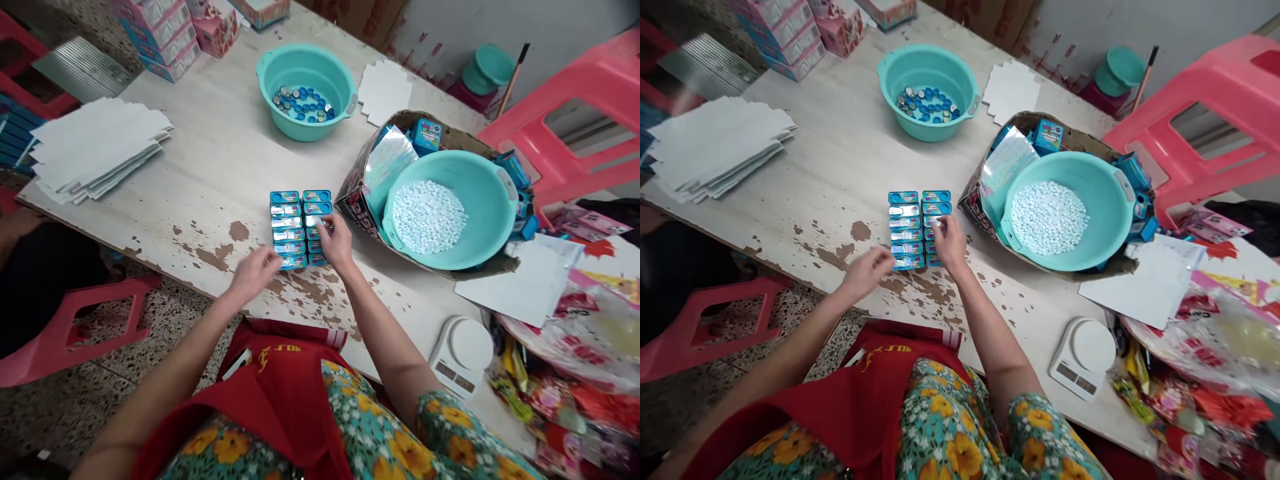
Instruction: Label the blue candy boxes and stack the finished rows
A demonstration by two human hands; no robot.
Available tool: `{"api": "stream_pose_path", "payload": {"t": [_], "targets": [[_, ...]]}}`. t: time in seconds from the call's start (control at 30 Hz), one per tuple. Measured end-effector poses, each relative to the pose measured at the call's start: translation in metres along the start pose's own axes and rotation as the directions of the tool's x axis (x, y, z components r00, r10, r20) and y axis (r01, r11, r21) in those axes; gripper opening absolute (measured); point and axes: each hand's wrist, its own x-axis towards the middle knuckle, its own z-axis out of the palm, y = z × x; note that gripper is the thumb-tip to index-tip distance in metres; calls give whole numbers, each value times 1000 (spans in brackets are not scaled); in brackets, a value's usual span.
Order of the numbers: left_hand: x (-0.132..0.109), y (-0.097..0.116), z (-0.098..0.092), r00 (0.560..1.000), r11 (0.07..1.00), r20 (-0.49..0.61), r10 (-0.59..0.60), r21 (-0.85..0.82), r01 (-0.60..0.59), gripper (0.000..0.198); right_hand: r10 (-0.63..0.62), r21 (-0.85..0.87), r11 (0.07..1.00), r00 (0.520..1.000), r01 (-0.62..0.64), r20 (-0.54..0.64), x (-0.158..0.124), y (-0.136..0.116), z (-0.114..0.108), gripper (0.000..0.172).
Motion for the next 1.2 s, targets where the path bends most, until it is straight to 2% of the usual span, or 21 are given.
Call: {"api": "stream_pose_path", "payload": {"t": [0.03,0.07,0.13,0.17,0.27,0.37,0.5,0.67,0.9,0.97,1.03,1.1,1.2], "targets": [[-19,9,10,981,995,168,97,-53,-89,31,9,35,999,999,-10,32,-20,6,-14,21],[-35,17,22,935,983,304,183,-77,-167,32,24,60,998,997,-28,69,-40,12,-27,22],[-55,30,49,859,965,445,252,-51,-256,23,39,76,996,989,-50,140,-82,19,-50,22],[-59,34,62,847,962,468,252,-25,-272,20,33,64,997,985,-44,168,-101,21,-58,22],[-49,34,90,862,969,461,210,21,-247,25,-56,-64,995,977,70,205,-152,27,-68,24],[-33,28,102,869,971,461,182,55,-233,25,-161,-253,937,941,240,298,-187,38,-57,33],[-26,24,111,875,973,460,149,91,-213,27,-193,-381,847,882,371,430,-212,57,-40,44],[-25,25,117,896,984,441,61,126,-129,27,-268,-350,813,832,466,486,-218,70,-43,42],[-20,18,127,912,983,407,60,135,-125,27,-255,-248,878,838,410,482,-206,58,-58,15],[-20,17,128,915,983,399,54,137,-118,28,-183,-216,923,858,318,481,-197,48,-70,16],[-21,20,123,915,992,396,70,72,-107,30,-72,-144,978,894,150,441,-183,36,-84,16],[-23,27,112,917,987,371,145,-118,-108,32,41,-29,999,917,-33,398,-166,24,-96,14],[-26,43,90,899,871,330,287,-480,-103,35,117,138,973,913,-184,390,-138,11,-101,15]]}}
